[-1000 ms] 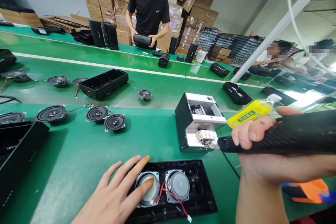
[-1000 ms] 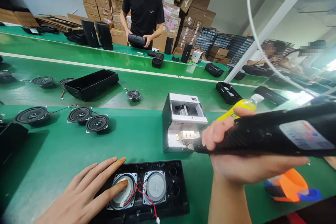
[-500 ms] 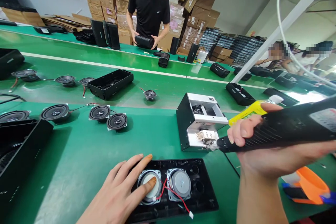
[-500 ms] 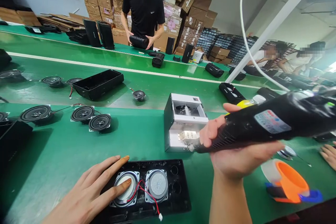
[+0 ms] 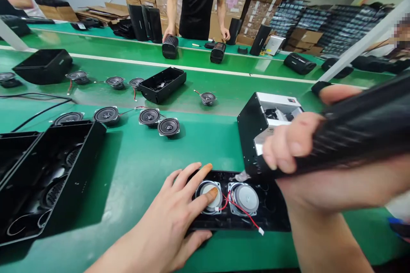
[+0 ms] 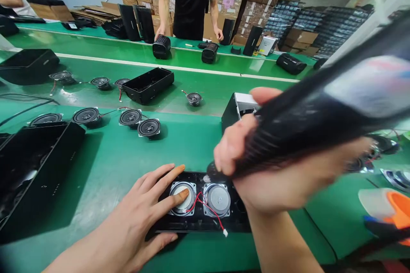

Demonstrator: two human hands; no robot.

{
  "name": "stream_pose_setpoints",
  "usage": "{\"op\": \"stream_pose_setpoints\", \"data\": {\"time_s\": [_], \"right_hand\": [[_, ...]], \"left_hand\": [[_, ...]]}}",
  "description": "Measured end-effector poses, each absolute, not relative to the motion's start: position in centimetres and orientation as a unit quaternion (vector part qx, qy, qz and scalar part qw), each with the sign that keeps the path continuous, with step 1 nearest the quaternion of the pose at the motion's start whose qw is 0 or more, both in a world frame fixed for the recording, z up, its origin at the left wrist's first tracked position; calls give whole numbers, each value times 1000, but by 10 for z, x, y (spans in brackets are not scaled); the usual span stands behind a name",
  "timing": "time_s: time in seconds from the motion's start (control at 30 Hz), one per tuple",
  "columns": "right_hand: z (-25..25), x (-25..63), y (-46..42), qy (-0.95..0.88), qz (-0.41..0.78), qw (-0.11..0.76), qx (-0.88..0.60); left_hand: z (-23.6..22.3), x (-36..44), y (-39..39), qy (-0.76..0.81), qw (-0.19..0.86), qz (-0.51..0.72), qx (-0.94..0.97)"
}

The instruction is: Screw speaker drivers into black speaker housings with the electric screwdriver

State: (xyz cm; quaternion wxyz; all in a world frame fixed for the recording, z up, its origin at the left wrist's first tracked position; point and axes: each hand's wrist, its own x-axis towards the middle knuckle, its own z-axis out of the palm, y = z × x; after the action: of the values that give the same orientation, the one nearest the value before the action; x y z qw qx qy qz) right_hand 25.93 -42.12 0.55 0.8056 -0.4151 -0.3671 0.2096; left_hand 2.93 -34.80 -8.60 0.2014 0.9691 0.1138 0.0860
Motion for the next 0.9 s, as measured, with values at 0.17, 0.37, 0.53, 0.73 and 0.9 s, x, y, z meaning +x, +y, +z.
{"op": "stream_pose_setpoints", "data": {"time_s": [0.17,0.37,0.53,0.73,0.9], "right_hand": [[-20,236,-398,-401,230,807,-368],[-30,233,-398,-402,251,792,-385],[-34,231,-397,-417,270,780,-381],[-37,230,-396,-425,276,773,-381],[-39,229,-394,-431,301,768,-366]], "left_hand": [[-87,30,-348,106,191,97,971],[-80,34,-348,99,172,101,975],[-78,35,-347,95,169,111,975],[-85,33,-348,100,170,119,973],[-92,33,-349,101,172,131,971]]}}
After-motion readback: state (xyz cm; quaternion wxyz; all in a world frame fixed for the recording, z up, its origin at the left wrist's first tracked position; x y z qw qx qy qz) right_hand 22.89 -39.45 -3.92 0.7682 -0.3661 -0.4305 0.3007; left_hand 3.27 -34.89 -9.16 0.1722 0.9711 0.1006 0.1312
